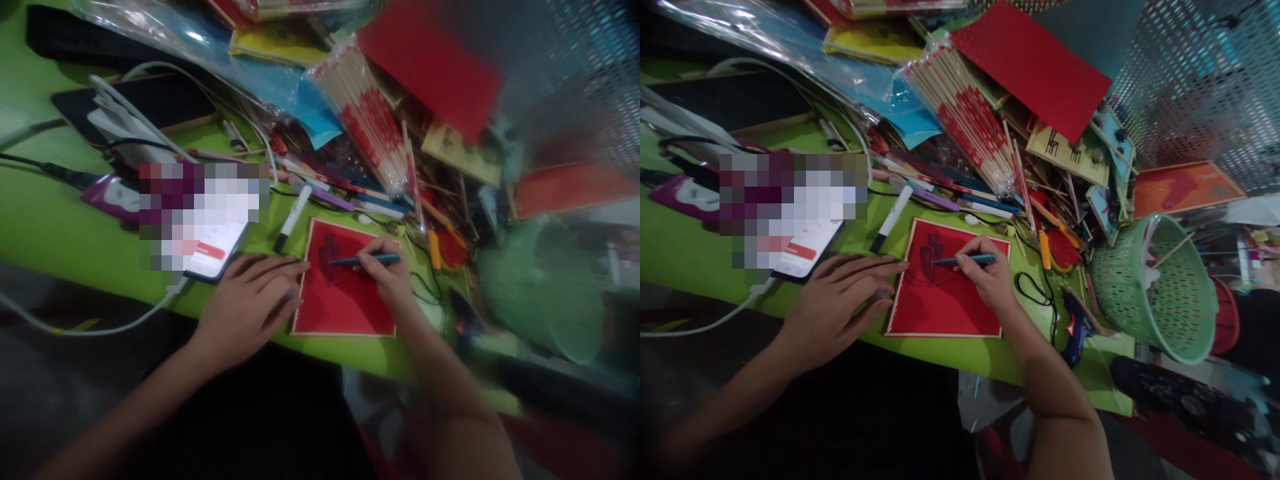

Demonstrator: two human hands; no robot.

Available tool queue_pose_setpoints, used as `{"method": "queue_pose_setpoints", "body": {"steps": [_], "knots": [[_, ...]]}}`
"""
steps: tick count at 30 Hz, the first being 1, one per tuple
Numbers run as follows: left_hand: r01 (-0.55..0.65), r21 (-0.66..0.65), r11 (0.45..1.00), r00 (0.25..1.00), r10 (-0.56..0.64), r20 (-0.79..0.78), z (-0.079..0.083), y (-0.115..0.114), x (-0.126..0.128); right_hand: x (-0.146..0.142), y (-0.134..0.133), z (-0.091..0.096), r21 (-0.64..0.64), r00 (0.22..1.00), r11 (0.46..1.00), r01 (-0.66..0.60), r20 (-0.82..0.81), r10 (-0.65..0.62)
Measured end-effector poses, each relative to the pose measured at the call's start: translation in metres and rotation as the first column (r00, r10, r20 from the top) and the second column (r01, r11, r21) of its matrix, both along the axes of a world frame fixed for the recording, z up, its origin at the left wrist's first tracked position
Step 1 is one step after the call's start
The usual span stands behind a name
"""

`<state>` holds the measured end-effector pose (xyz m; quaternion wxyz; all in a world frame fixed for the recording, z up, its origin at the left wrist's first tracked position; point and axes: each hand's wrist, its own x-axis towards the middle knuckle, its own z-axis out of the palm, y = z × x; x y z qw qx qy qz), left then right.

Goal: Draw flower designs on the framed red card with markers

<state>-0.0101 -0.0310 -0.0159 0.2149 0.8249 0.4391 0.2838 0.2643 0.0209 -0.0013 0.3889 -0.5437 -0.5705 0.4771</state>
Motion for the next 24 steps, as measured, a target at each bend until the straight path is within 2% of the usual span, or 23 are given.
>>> {"method": "queue_pose_setpoints", "body": {"steps": [4,14,24], "knots": [[0.005,-0.011,1.000,1.000,-0.005,-0.015,-0.0002,-0.0005,-0.0011,-0.0015,-0.0001,0.0016,-0.017,1.000,1.000,0.017,0.001,-0.017],[0.013,0.008,1.000,0.999,-0.012,-0.030,0.0002,-0.0001,-0.0007,0.0036,-0.0027,-0.0001,-0.016,0.997,0.999,-0.051,-0.053,0.050],[-0.001,0.006,1.000,1.000,0.001,-0.006,-0.0015,-0.0002,-0.0005,0.0038,-0.0020,-0.0002,-0.002,0.996,0.998,-0.056,-0.065,0.055]]}}
